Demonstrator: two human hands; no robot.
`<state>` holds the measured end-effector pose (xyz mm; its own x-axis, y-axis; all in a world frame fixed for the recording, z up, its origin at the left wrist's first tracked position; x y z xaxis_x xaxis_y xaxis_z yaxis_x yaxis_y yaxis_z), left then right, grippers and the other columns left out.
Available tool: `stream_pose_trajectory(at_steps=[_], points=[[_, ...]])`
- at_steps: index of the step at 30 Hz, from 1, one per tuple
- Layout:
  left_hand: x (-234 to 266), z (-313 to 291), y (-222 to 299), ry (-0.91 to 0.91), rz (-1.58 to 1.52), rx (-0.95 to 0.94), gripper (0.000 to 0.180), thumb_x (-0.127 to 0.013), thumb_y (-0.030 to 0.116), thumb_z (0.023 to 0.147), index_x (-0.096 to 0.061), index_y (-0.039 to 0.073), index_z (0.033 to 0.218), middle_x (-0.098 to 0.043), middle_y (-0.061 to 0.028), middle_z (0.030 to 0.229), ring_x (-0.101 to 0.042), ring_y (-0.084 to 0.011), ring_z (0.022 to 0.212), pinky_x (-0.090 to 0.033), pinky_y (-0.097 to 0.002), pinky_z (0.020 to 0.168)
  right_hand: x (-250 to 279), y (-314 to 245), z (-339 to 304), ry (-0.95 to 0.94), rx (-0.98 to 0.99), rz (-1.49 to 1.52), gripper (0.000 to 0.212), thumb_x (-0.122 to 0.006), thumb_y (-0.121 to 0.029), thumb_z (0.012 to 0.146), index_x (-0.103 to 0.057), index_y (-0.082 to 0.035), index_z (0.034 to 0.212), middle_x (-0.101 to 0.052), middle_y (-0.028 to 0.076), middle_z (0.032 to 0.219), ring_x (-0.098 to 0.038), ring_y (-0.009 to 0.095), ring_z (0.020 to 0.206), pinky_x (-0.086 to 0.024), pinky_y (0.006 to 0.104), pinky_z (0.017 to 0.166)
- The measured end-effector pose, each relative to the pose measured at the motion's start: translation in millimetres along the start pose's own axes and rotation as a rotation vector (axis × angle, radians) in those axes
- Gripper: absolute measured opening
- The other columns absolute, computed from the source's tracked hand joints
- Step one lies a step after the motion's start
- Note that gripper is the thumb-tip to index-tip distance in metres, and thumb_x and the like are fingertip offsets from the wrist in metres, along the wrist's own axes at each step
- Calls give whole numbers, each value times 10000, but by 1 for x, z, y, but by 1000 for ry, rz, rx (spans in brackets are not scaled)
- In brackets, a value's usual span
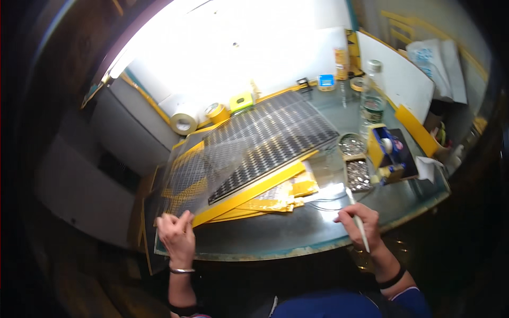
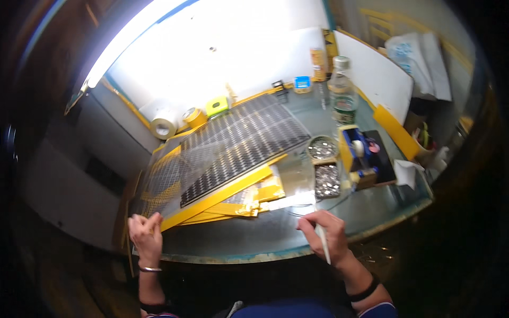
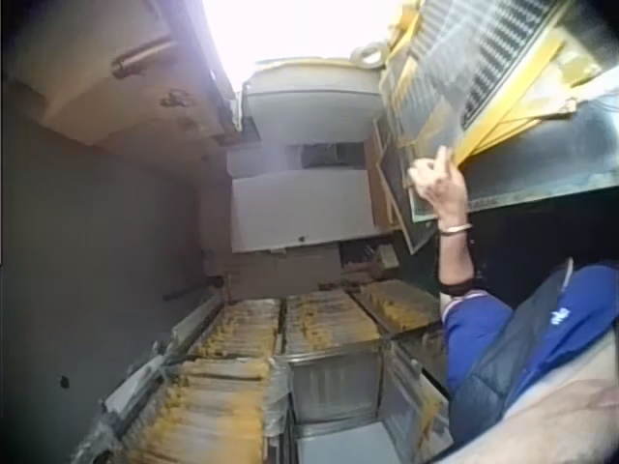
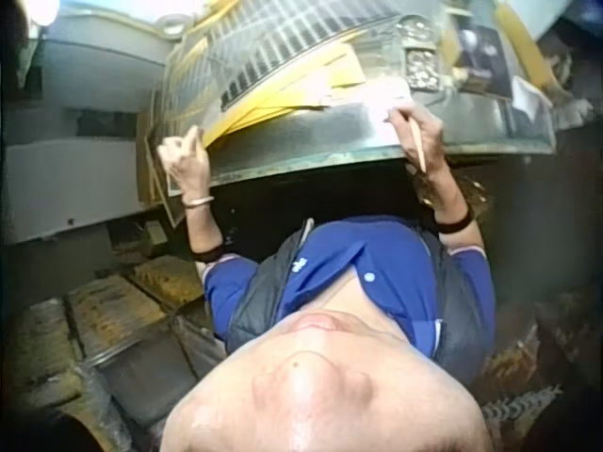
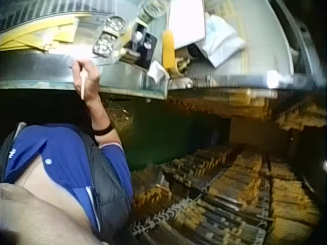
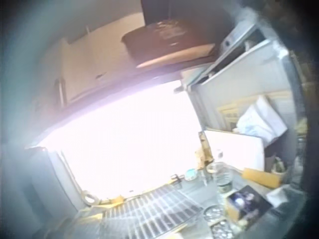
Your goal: The person uses a small spatula tool to adjust or peel components on a large grid-like sheet, then stacks the processed sheets.
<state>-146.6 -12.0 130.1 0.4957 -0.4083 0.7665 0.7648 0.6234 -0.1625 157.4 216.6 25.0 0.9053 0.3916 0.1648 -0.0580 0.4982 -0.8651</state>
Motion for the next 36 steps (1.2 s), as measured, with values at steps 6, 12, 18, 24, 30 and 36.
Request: stream_pose_trajectory(at_steps=[6, 12, 18, 24, 30, 36], points=[[-18, 95, 54, 212, -524, -239, 88, -629, 38, 845, -679, 15, 915, -649, -151, 911, -633, -303, 871, -513, -366, 769, 5, 0, -1, 12, 67, 47, 60, -660, -73, 829, -639, -27, 797, -662, 80, 700, -655, 213, 663, -501, 301, 627], [-83, 130, 174, 137, -477, -444, 148, -508, 37, 854, -618, 47, 952, -656, -144, 853, -661, -310, 744, -540, -414, 668, 8, 2, -3, -8, -10, 75, 124, -645, -131, 859, -643, -13, 817, -670, 93, 698, -661, 190, 660, -508, 291, 628], [-160, 117, 255, -228, -344, -491, 183, -542, 234, 884, -632, 77, 914, -647, -183, 791, -656, -361, 751, -529, -446, 644, 5, 6, -3, -48, -54, 74, 144, -634, -139, 882, -656, -2, 843, -687, 77, 736, -636, 105, 685, -498, 250, 641], [-153, 125, 266, -396, -413, -398, 491, -580, 484, 858, -637, 3, 934, -620, -234, 929, -625, -382, 908, -502, -461, 785, 7, 5, -1, -40, -23, 70, 143, -632, -147, 880, -648, -10, 844, -680, 92, 703, -657, 153, 638, -510, 275, 602], [-154, 125, 285, -368, -351, -384, 645, -573, 595, 816, -627, -28, 975, -586, -254, 992, -584, -375, 996, -521, -425, 773, 4, 9, -2, -57, -42, 99, 147, -641, -147, 875, -650, -7, 831, -678, 87, 704, -650, 138, 638, -506, 269, 602], [-150, 140, 307, -443, -263, -556, 445, -569, 433, 860, -617, -4, 930, -635, -191, 878, -650, -346, 836, -541, -403, 699, 5, 8, -2, -68, -30, 78, 115, -635, -115, 883, -652, -5, 857, -688, 75, 733, -636, 100, 673, -501, 246, 635]])
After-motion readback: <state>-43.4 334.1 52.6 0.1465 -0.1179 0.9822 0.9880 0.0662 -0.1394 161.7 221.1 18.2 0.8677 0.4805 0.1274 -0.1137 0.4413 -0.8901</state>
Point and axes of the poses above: each hand's wrist, its own z-axis towards the middle knuckle, its own x-axis out of the back of the hand, y = z × x, the point moved 5 cm from there along z, towards the middle knuckle
